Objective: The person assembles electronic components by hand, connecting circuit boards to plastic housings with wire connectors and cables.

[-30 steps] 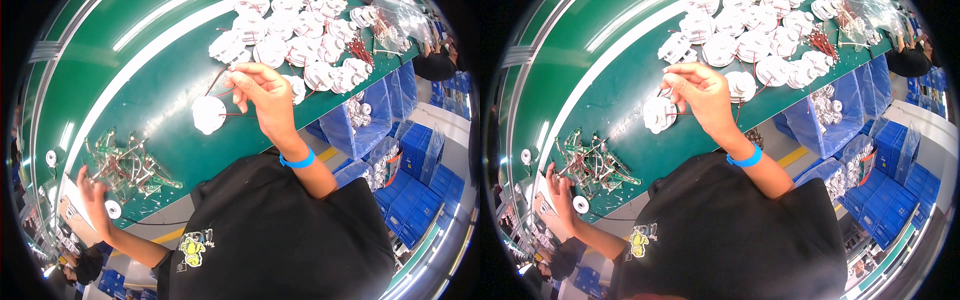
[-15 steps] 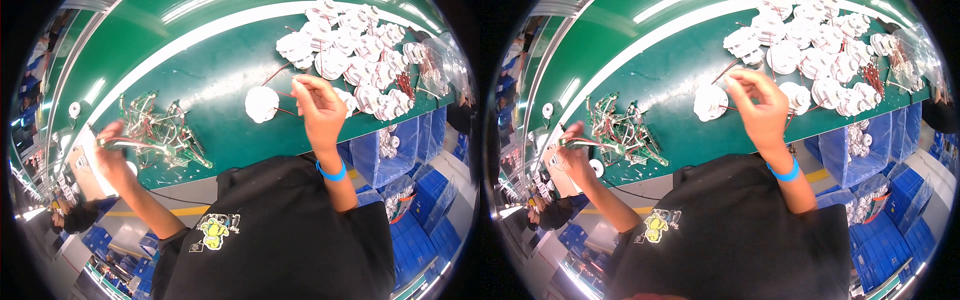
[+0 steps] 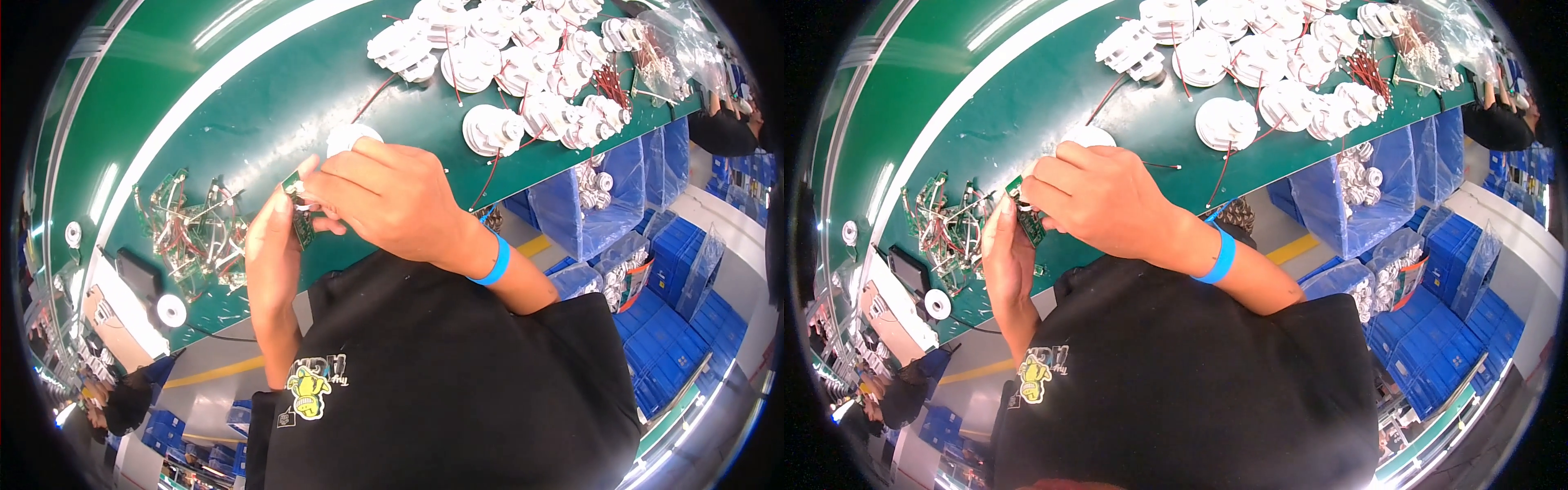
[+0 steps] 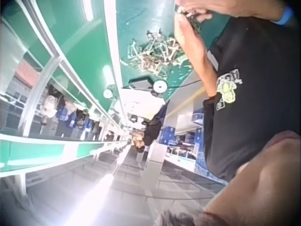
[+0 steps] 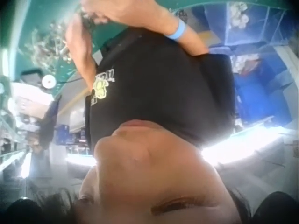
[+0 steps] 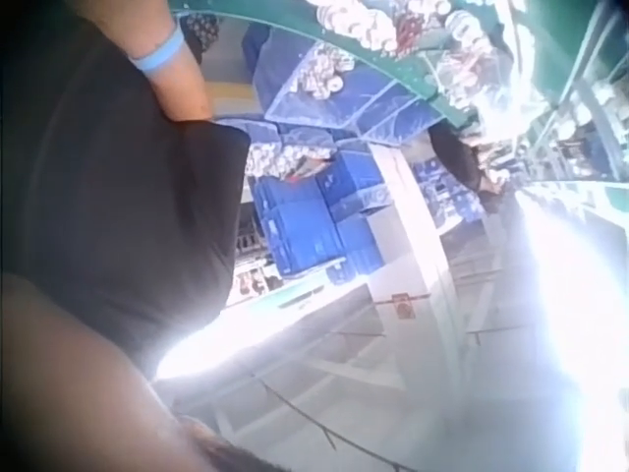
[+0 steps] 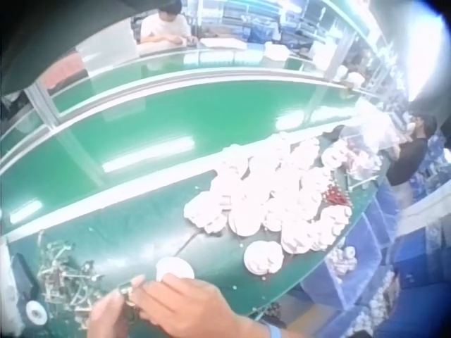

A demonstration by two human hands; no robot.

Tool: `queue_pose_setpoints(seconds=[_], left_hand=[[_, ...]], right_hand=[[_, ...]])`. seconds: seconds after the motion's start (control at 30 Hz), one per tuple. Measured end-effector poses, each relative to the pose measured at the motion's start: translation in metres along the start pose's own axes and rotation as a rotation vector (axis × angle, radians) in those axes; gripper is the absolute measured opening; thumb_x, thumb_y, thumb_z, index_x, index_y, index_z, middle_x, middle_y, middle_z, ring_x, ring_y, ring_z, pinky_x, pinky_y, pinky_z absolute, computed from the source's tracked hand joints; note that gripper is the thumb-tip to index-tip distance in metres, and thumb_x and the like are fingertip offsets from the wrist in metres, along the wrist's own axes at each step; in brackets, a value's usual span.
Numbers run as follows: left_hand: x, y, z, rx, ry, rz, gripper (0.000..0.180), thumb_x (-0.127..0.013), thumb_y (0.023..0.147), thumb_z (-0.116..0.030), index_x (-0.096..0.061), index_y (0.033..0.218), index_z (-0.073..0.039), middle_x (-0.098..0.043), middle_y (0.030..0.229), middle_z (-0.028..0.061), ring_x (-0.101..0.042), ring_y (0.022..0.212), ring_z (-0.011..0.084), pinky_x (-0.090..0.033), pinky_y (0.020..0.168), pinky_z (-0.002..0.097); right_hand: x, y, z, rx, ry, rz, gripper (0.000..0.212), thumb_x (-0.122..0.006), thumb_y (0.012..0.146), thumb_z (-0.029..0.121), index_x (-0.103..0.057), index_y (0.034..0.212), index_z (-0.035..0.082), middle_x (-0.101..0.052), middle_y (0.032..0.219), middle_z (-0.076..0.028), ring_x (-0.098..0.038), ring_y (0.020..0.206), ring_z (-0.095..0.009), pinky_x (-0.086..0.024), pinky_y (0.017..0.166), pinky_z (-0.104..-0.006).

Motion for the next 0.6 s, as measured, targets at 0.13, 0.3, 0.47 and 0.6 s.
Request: queue_pose_setpoints(seconds=[0.13, 0.3, 0.47, 0.6], left_hand=[[-0.007, -0.001, 0.001, -0.019, 0.004, 0.005, 0.049, -0.038, 0.103, -0.028, -0.045, 0.134, 0.009, -0.06, 0.096, 0.0105, -0.06, 0.086, 0.0187, -0.054, 0.077, 0.0324], [-0.001, -0.004, 0.006, 0.009, 0.037, 0.104, 0.047, -0.043, 0.102, -0.028, -0.046, 0.135, 0.005, -0.054, 0.086, 0.0064, -0.059, 0.068, 0.015, -0.057, 0.074, 0.0348], [-0.002, -0.003, 0.008, 0.033, 0.086, 0.055, 0.047, -0.043, 0.101, -0.028, -0.045, 0.136, 0.005, -0.052, 0.082, 0.0045, -0.053, 0.058, 0.0106, -0.058, 0.066, 0.0318], [-0.007, -0.004, 0.004, 0.051, -0.001, 0.052, 0.047, -0.041, 0.102, -0.028, -0.045, 0.136, 0.005, -0.052, 0.082, 0.004, -0.048, 0.055, 0.0078, -0.057, 0.062, 0.0283]], right_hand=[[0.005, 0.0, 0.0, 0.019, -0.001, 0.042, 0.028, -0.074, 0.06, 0.012, -0.065, 0.086, 0.007, -0.061, 0.081, 0.0, -0.056, 0.065, -0.016, -0.048, 0.053, -0.0274], [0.005, -0.005, 0.001, 0.08, -0.062, 0.025, 0.026, -0.069, 0.062, 0.012, -0.065, 0.086, 0.006, -0.059, 0.081, -0.001, -0.057, 0.068, -0.015, -0.048, 0.054, -0.0268], [0.002, -0.011, 0.001, 0.129, -0.137, 0.005, 0.025, -0.067, 0.062, 0.011, -0.066, 0.087, 0.005, -0.059, 0.081, -0.001, -0.056, 0.067, -0.015, -0.047, 0.054, -0.0263], [0.002, -0.012, 0.001, 0.121, -0.148, -0.028, 0.026, -0.067, 0.063, 0.01, -0.066, 0.088, 0.005, -0.059, 0.08, -0.001, -0.057, 0.067, -0.015, -0.047, 0.053, -0.0263]])
Point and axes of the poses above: each hand's wrist, its own y-axis towards the middle knuckle, its own x-axis out of the back of the hand, z = x × y, the point moved 3 cm from there along y, towards the middle knuckle
